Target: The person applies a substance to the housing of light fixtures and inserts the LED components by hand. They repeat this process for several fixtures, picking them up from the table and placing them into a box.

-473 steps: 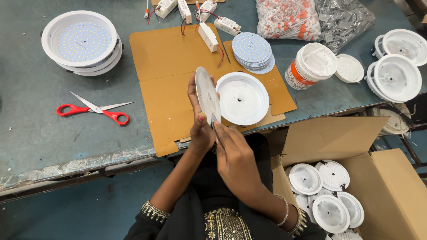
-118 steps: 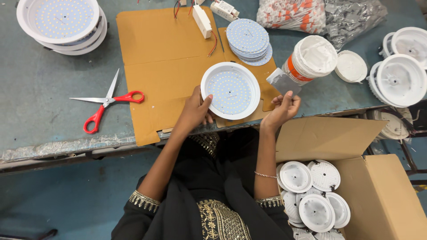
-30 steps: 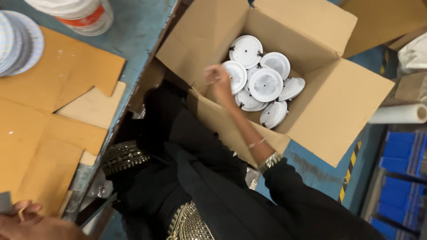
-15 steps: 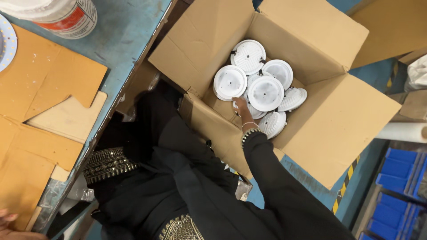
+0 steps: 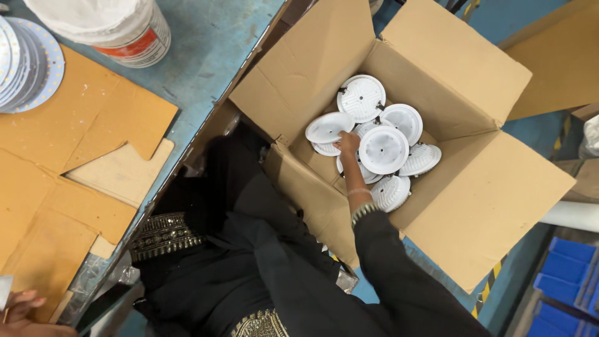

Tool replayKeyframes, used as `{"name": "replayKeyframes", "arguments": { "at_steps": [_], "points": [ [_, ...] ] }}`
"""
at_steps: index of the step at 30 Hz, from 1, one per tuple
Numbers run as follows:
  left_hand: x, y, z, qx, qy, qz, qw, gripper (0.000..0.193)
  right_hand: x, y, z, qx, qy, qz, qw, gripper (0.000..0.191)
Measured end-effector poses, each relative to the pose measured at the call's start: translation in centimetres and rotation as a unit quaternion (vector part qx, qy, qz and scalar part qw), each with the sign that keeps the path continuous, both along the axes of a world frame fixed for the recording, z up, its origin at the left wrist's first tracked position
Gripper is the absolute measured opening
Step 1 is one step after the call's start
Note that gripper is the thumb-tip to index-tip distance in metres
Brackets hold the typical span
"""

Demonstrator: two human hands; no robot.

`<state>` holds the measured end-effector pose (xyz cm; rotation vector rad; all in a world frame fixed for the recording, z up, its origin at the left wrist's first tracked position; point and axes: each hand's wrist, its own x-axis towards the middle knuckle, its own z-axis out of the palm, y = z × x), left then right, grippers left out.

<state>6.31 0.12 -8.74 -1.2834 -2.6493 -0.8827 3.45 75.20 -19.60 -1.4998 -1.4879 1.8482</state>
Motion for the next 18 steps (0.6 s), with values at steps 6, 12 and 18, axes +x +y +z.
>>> {"name": "replayKeyframes", "arguments": {
  "at_steps": [6, 12, 18],
  "points": [
    [2.8, 1.1, -3.1, 0.289, -0.069, 0.360, 0.884, 0.016, 7.1, -3.4, 1.9, -0.029, 0.241, 0.051, 0.969, 0.012],
    [5.1, 7.0, 2.8, 0.478, -0.061, 0.417, 0.770, 0.025, 10.3, -7.7, 10.8, -0.016, 0.362, 0.129, 0.923, 0.021],
    [4.6, 9.8, 8.8, 0.544, -0.046, 0.402, 0.735, 0.033, 7.7, -14.8, 18.3, -0.024, 0.412, 0.256, 0.874, 0.026]
  ]
}}
